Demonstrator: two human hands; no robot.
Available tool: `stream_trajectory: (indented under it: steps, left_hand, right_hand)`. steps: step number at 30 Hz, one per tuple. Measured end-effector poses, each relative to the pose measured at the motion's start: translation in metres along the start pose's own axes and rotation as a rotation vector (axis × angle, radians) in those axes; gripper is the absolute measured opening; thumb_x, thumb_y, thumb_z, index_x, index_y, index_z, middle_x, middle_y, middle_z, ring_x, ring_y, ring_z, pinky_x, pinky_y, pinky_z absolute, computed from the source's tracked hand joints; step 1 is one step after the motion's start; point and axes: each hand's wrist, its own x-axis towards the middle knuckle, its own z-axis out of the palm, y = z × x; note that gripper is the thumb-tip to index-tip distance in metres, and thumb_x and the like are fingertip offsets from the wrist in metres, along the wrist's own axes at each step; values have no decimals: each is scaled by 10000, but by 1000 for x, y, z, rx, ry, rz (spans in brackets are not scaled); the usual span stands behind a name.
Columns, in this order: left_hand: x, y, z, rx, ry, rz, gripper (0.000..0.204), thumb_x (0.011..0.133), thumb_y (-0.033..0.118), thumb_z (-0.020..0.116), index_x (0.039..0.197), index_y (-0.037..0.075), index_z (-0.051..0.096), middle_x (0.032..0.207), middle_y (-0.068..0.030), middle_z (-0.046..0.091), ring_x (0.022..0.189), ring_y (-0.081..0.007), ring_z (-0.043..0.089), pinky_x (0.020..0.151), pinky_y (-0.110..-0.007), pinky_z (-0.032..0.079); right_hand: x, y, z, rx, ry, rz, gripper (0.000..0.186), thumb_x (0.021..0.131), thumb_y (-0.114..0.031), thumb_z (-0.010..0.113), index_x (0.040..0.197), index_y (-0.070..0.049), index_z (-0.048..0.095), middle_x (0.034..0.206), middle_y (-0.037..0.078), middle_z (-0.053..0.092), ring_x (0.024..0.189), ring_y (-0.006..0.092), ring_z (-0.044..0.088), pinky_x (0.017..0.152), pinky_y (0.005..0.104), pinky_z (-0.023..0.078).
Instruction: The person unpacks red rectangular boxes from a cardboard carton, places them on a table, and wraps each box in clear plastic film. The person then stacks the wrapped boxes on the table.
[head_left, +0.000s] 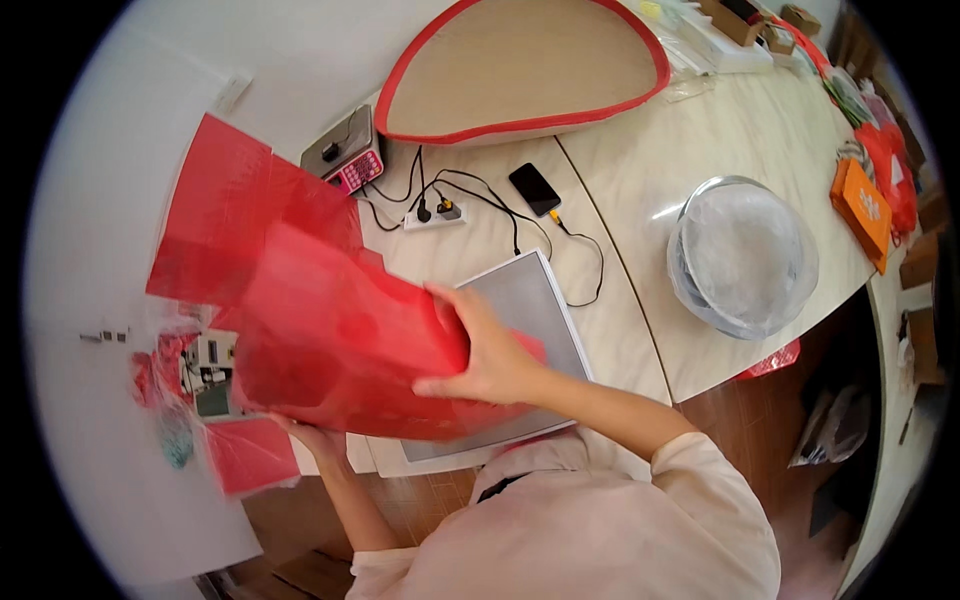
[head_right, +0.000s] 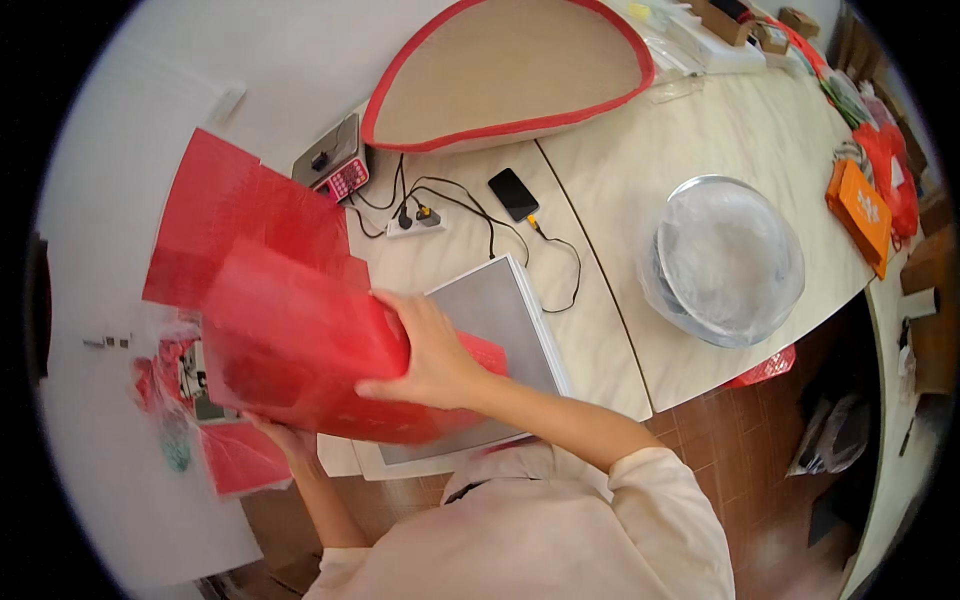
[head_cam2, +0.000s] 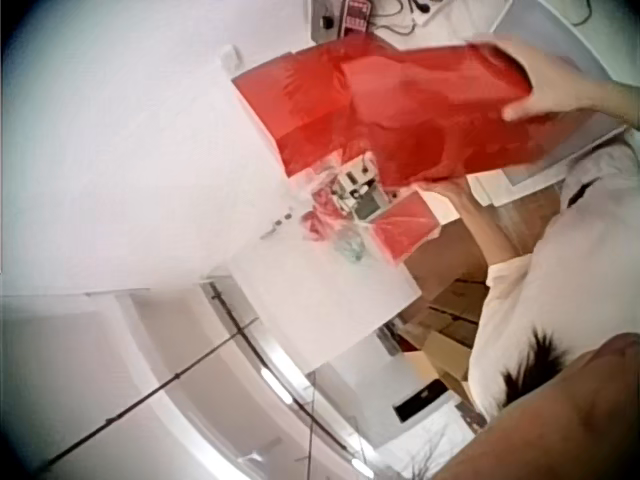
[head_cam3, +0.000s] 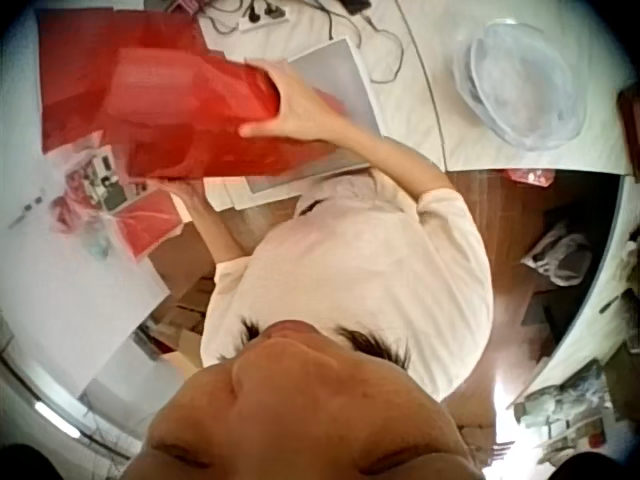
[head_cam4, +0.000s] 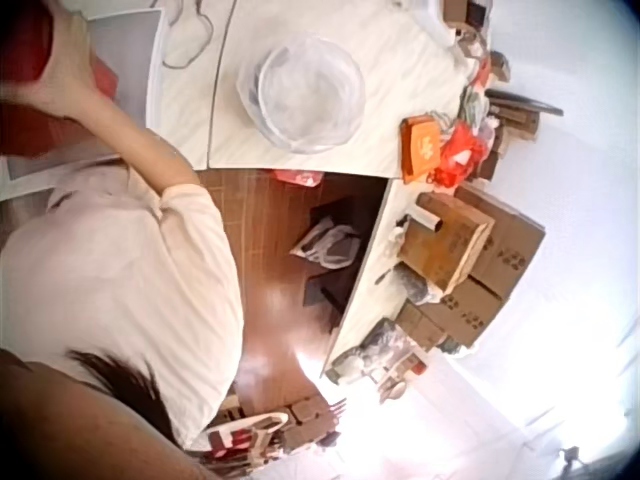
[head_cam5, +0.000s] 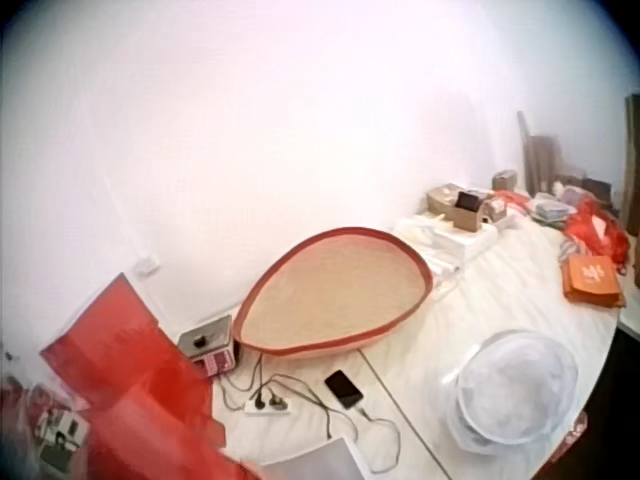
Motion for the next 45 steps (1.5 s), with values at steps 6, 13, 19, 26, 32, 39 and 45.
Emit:
stream_trajectory:
  steps: [6, 13, 19, 26, 32, 39, 45]
  left_hand:
    - [-17, -13, -29, 106, 27, -177, 678, 924, 527, 456, 1400, 60, 337, 1387, -101, 439, 1233, -266, 457, 1005, -412, 418]
    - [-34, -33, -84, -62, -57, -424, 524, 971, 427, 427, 1366, 82, 410, 1341, -98, 483, 1185, -260, 504, 980, -409, 447]
    - [-38, -36, -113, -151, -78, -536, 506, 978, 426, 412, 1359, 94, 421, 1327, -101, 498, 1158, -263, 528, 970, -414, 459]
    - [-55, -24, -148, -192, -106, -548, 521, 980, 446, 388, 1358, 89, 423, 1323, -106, 499, 1158, -260, 526, 967, -410, 457]
    - [-84, 14, -124, -130, 50, -277, 579, 971, 473, 402, 1391, 75, 376, 1345, -111, 469, 1195, -262, 477, 988, -399, 418]
    - [-115, 33, -140, -190, 240, 127, 696, 944, 549, 415, 1427, 64, 292, 1446, -115, 347, 1257, -290, 414, 1017, -432, 391]
    - [-178, -14, -203, 414, 127, 668, 809, 899, 565, 497, 1444, 29, 233, 1444, -134, 337, 1280, -294, 391, 1021, -443, 383]
  right_hand:
    - [58, -33, -27, 299, -361, 528, 1061, 699, -650, 660, 1374, 85, 298, 1303, 277, 458, 1229, 326, 464, 988, 385, 409]
    - [78, -44, -31, 354, -617, 712, 564, 936, -536, 459, 1263, -81, 521, 1176, 37, 501, 924, 132, 522, 881, 287, 437]
    - [63, -47, -11, 584, -480, 674, 547, 949, -483, 473, 1252, -31, 529, 1147, 24, 537, 972, 73, 547, 817, 243, 494]
    - [53, -52, 38, 601, -487, 643, 482, 939, -493, 487, 1138, -61, 570, 1022, 8, 553, 832, 75, 549, 743, 236, 481]
    - [29, -92, 58, 303, -717, 571, 627, 937, -520, 467, 1384, -82, 428, 1383, 92, 447, 1183, 172, 498, 977, 308, 411]
    - [9, -86, 102, 365, -717, 411, 716, 963, -566, 340, 1488, -93, 222, 1513, 94, 274, 1383, 218, 280, 1118, 351, 247]
    - [-5, -23, 158, 447, -633, 439, 738, 975, -587, 208, 1471, -42, 241, 1529, 111, 224, 1415, 237, 194, 1155, 362, 136]
